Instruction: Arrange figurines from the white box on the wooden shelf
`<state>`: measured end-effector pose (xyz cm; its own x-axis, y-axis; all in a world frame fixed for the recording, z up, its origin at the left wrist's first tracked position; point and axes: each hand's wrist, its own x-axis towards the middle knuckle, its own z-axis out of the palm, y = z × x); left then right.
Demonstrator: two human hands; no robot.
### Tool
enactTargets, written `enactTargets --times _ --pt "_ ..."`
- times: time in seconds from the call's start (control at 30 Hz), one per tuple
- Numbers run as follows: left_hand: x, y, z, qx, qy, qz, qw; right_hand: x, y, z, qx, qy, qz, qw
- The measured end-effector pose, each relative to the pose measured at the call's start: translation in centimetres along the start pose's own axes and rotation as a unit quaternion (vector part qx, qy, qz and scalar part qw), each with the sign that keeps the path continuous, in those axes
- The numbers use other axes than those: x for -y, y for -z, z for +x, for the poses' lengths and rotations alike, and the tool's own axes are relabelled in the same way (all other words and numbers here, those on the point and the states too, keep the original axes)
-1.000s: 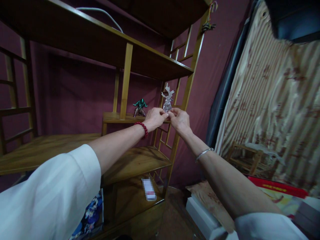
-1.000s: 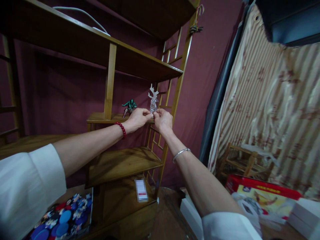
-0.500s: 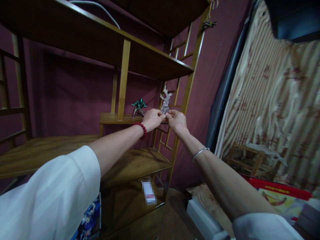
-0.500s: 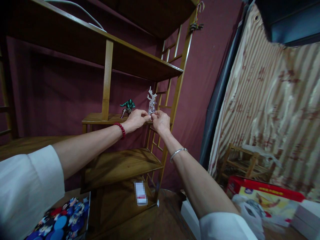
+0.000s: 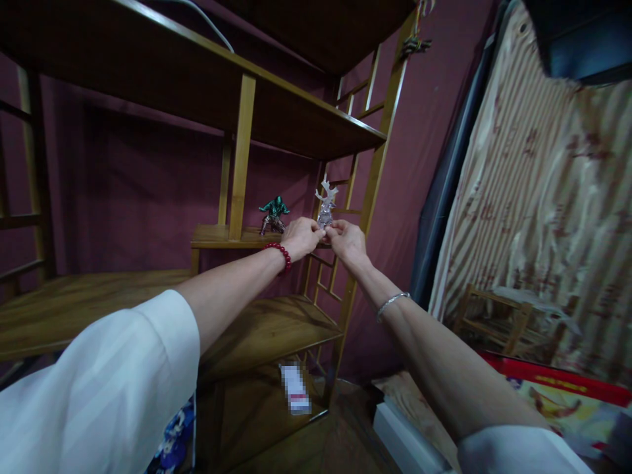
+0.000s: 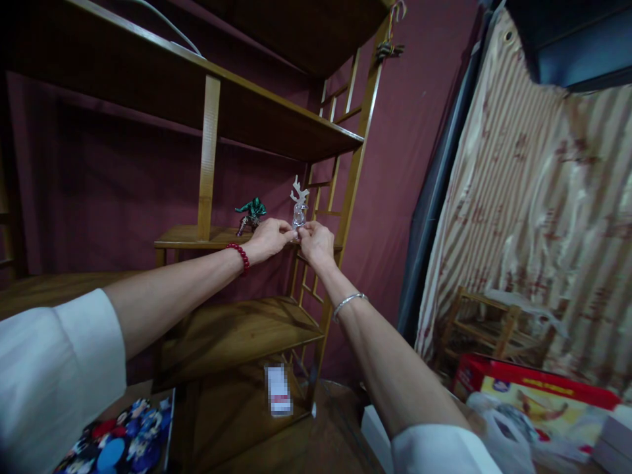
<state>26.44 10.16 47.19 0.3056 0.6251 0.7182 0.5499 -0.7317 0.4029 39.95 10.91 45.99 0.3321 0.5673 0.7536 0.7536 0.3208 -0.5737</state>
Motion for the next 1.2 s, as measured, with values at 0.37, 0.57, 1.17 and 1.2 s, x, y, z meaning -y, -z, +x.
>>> enactTargets --times 0.37,0.57,1.17,1.2 --pt "0.3 -0.6 0.6 0.006 0.013 0.026 1.000 -0.7 -0.4 0.3 0.003 0.008 -0.029 1.000" --pt "0.4 -1.0 0.9 0.010 0.016 0.047 0.999 -0.5 0.1 0.4 0.003 0.021 -0.047 0.999" --pt "0.4 -1.3 1.8 0.021 0.045 0.051 0.997 -0.7 0.1 1.1 -0.007 0.007 -0.052 0.999" --pt "0.4 -1.4 1.8 0.022 0.045 0.050 0.997 -0.7 0.1 1.1 -0.008 0.007 -0.053 0.999"
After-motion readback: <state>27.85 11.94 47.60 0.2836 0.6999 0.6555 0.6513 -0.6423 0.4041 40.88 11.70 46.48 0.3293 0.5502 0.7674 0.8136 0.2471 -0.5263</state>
